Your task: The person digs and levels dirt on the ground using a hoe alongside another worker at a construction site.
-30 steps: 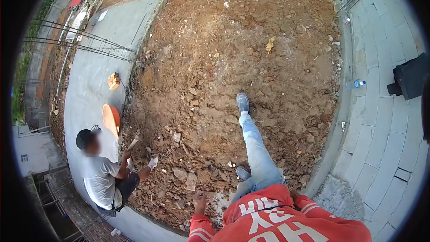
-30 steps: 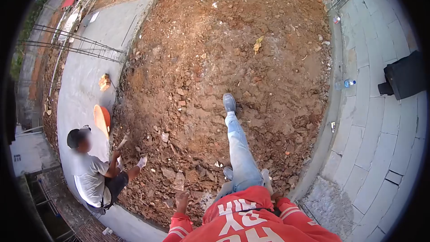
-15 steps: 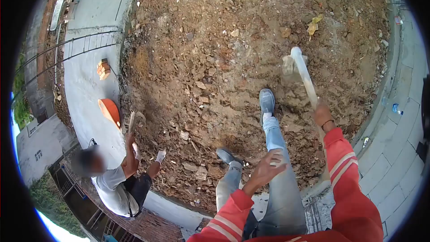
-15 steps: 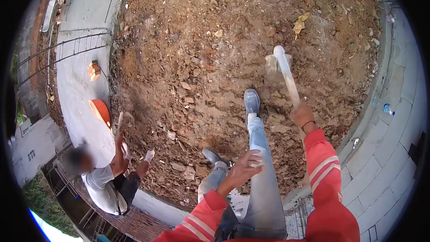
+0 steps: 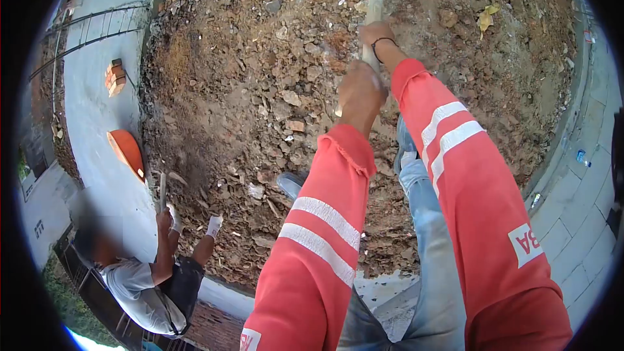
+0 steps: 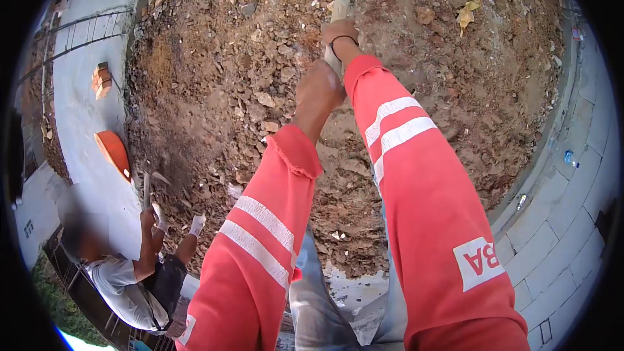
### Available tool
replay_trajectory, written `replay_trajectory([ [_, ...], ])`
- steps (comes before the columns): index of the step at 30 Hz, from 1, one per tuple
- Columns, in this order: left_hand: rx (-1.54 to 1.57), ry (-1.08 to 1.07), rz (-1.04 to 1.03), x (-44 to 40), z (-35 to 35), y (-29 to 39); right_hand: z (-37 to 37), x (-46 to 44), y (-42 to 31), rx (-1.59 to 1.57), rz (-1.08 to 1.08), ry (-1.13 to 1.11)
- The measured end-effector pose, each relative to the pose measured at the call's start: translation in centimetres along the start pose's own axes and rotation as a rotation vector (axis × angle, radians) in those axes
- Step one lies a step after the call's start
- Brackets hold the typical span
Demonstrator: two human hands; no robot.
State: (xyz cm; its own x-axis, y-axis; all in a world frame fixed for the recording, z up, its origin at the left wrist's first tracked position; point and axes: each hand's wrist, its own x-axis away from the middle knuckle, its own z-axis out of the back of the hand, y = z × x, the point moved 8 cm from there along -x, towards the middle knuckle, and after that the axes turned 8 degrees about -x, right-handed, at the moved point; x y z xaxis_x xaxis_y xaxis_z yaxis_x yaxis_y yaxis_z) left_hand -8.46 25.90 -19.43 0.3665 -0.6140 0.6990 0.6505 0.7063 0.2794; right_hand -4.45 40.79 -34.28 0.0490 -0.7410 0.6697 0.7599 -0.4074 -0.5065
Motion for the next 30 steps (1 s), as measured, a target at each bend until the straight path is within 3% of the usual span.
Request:
replay_trajectory([
  [3,0.061,-0.096,0.083,3.0,-1.6,-7.4,-3.4,9.5,-2.0,0.044,-0.028,0.131],
  [7,0.121,-0.173,0.172,10.5,-1.6,-16.4,-9.5,21.0,-0.7,0.059,-0.112,0.019],
  [9,0.178,-0.144,0.141,14.9,-4.8,-21.2,-12.1,26.6,1.7,0.060,-0.153,0.023],
  [11,0.349,-0.168,0.191,19.9,-8.5,-25.1,-14.8,32.0,4.6,0.176,-0.170,-0.114],
  [13,0.423,-0.143,0.147,24.3,-11.2,-27.8,-16.0,36.8,6.7,0.210,-0.161,-0.028],
  [15,0.351,-0.232,0.214,28.9,-11.8,-29.9,-21.7,40.0,15.0,-0.368,-0.523,-0.347],
  [16,0.338,-0.247,0.241,31.0,-11.2,-30.3,-21.0,42.6,14.2,-0.574,-0.549,-0.379],
  [17,0.324,-0.269,0.269,33.3,-10.6,-30.3,-20.0,45.3,13.5,-0.780,-0.578,-0.406],
  [20,0.260,-0.254,0.241,37.9,-10.5,-28.5,-18.6,49.2,15.7,-0.787,-0.594,-0.394],
  [23,0.539,-0.432,0.327,39.5,-9.3,-24.6,-13.4,50.1,13.8,-0.732,-0.514,-0.354],
  [24,0.538,-0.438,0.323,38.6,-9.5,-23.5,-11.3,49.0,12.4,-0.687,-0.415,-0.325],
  [26,0.746,-0.276,0.103,35.7,-8.7,-19.5,-6.5,45.5,7.9,-0.625,-0.197,-0.285],
  [28,0.860,-0.124,-0.160,30.4,-2.6,-13.4,0.1,41.5,-1.0,-0.555,0.033,-0.285],
  [29,0.949,-0.195,-0.164,27.4,-0.2,-10.7,2.7,39.3,-5.0,-0.707,0.151,-0.267],
  [30,1.062,-0.095,-0.223,24.5,2.7,-8.2,5.3,37.4,-9.7,-0.665,0.266,-0.260],
])
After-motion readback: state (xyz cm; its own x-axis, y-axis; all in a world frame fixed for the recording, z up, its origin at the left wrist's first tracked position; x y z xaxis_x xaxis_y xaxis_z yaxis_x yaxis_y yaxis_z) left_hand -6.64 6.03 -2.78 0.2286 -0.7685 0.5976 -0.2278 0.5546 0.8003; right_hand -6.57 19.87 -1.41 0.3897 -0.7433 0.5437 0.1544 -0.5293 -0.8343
